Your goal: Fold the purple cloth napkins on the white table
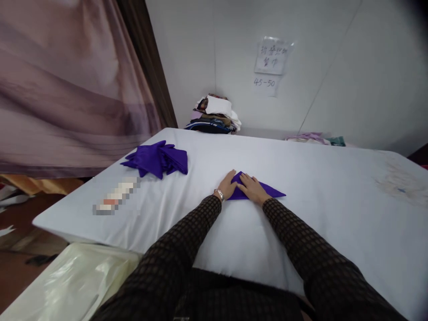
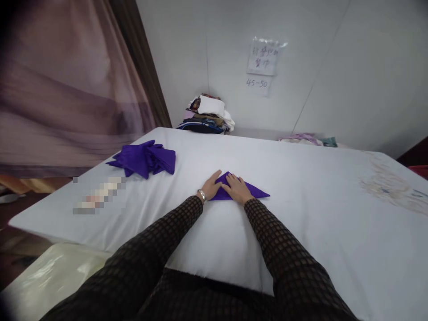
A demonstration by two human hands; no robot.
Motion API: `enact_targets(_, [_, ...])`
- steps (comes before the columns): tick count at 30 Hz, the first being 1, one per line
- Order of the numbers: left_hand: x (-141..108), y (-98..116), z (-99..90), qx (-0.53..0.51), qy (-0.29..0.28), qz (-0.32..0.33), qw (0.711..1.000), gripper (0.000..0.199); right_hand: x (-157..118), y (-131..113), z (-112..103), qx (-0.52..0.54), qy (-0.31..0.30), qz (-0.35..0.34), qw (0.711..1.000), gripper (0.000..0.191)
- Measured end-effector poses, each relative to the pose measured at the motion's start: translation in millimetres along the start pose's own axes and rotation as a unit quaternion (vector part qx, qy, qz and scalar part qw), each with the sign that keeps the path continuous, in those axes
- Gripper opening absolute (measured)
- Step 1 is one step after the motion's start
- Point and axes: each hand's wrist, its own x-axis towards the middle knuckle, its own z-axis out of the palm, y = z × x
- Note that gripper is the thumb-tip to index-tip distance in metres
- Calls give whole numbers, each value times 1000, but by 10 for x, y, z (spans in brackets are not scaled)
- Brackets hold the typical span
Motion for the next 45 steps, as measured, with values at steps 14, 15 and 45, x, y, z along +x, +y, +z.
enact_targets(14, [-1032, -422, -457, -8, 97, -87, 991, 22, 23, 44, 38, -28, 7, -3, 1000, 66])
enact_targets(15, [-1022, -423, -450, -6, 96, -91, 991, 21, 24, 45, 36, -27, 7, -3, 1000, 65])
enact_targets(45, [-997, -521, -470, 71, 6, -69, 995, 22, -3, 74, 13, -57, -8, -29, 998, 71])
